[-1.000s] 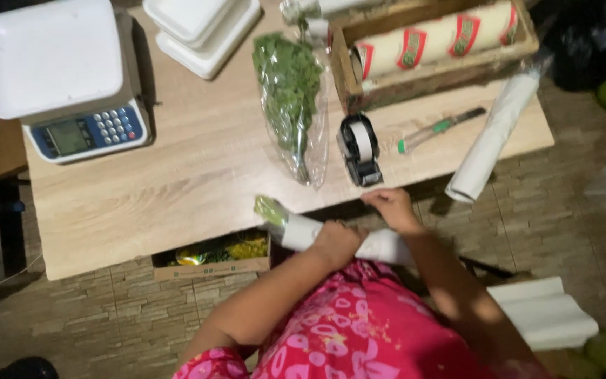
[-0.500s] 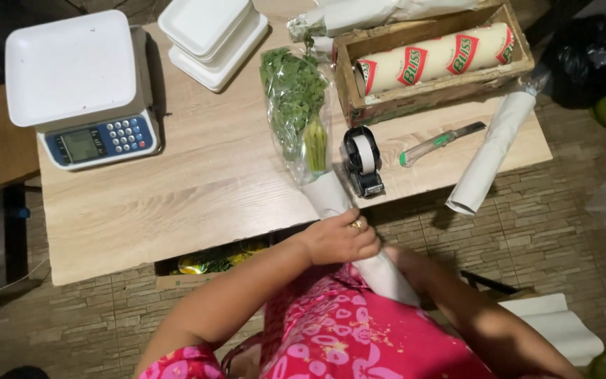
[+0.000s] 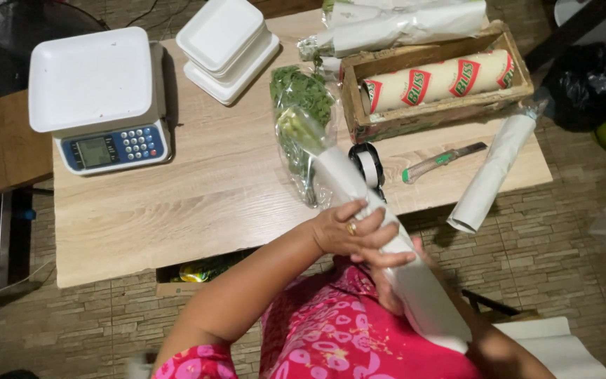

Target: Wrapping bunches of leafy greens in plastic bags and then in white paper

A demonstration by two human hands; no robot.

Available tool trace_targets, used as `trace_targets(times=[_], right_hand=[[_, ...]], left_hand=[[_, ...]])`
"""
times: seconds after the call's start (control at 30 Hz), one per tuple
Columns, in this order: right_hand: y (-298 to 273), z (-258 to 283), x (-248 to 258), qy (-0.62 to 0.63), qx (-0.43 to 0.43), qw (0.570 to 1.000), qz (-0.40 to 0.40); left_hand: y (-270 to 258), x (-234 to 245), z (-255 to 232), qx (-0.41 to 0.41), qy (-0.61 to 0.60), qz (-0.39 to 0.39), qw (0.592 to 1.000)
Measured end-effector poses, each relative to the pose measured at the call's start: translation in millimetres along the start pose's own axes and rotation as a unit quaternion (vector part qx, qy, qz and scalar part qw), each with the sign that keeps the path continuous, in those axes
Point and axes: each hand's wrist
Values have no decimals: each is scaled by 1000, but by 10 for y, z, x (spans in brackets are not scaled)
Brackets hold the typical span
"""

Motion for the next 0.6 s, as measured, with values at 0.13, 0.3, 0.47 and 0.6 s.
trace_targets(times=[0.13,0.3,0.47,0.6], right_hand=[[-7,628,-613,-13,40,985,-168],[349,1852,-569,-188,275,701,-631],[552,2809,-2,-194,363,635,-654],[175,2932,1961,-387,214,598,-669]], left_hand=[[-173,90,97,90,129,47,986],[-620,478,-409,257,198,85,942],[-966,1089,-1339,456,85,297,834],[-1421,1425,-2135,640,28,326,695]])
Point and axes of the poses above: each hand's wrist, its own y-axis towards the middle knuckle, its own x-axis out of the back of the hand, z = x × y, and after that the axes turned 12 degrees about -y, right-handed
